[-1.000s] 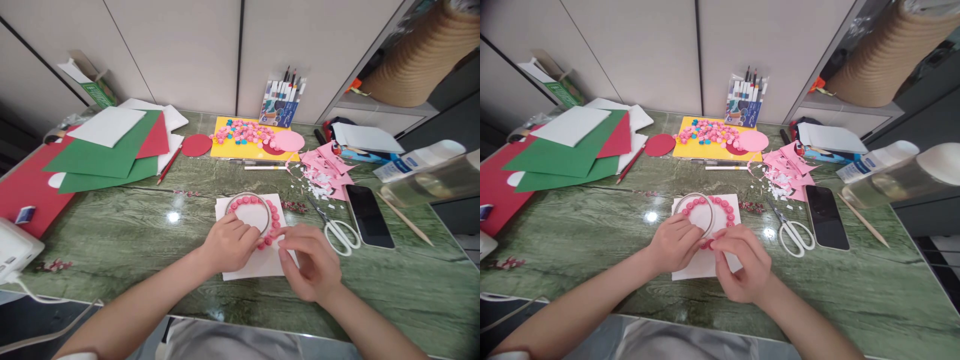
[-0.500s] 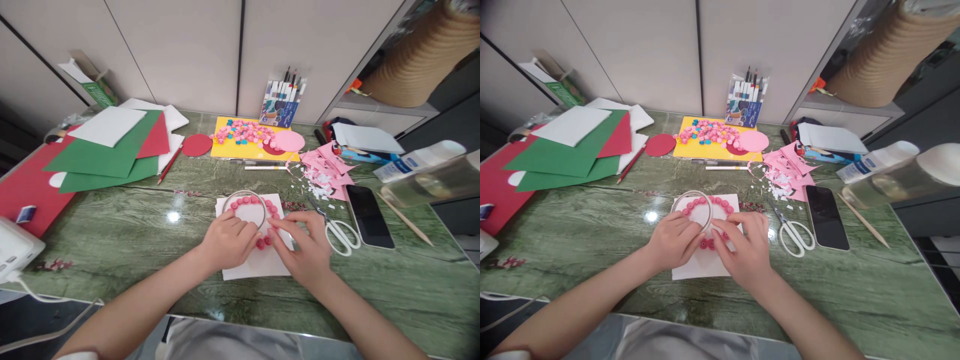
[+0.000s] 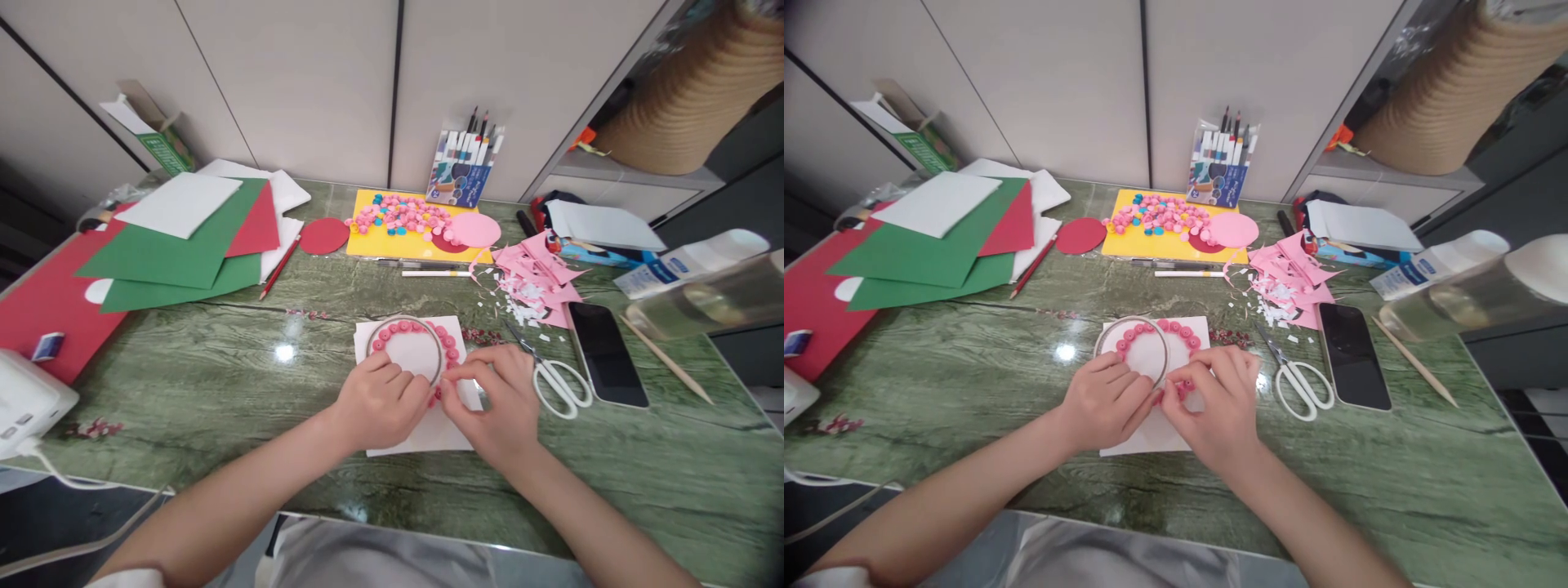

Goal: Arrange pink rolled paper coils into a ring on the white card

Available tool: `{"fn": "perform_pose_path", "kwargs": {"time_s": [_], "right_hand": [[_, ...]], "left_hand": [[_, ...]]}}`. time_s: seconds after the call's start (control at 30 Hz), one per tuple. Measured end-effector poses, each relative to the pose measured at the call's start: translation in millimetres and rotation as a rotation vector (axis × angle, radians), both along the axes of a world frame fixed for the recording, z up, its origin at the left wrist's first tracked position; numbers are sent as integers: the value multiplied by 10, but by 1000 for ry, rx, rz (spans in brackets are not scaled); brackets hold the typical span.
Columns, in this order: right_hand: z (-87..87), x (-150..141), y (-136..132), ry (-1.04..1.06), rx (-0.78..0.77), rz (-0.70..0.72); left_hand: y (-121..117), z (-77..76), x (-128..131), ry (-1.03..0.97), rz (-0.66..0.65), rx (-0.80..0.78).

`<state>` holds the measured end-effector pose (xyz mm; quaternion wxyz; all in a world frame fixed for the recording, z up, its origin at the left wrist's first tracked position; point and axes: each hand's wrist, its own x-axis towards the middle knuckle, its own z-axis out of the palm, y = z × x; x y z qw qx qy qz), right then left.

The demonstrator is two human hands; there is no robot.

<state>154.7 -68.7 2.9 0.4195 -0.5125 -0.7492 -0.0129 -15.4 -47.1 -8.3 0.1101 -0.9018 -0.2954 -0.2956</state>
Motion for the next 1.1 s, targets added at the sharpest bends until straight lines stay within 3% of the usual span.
{"fn": "perform_pose_path", "kwargs": {"time_s": [0.23, 0.9, 1.1], "right_hand": [[-34, -26, 18, 68, -121, 8], [-145, -119, 64, 184, -86, -10], [-164, -137, 83, 235, -95, 6]], "left_hand": [[14, 6, 5, -54, -29, 26], [51, -10, -10, -53, 15, 26], [6, 62, 2, -27, 24, -2]]}}
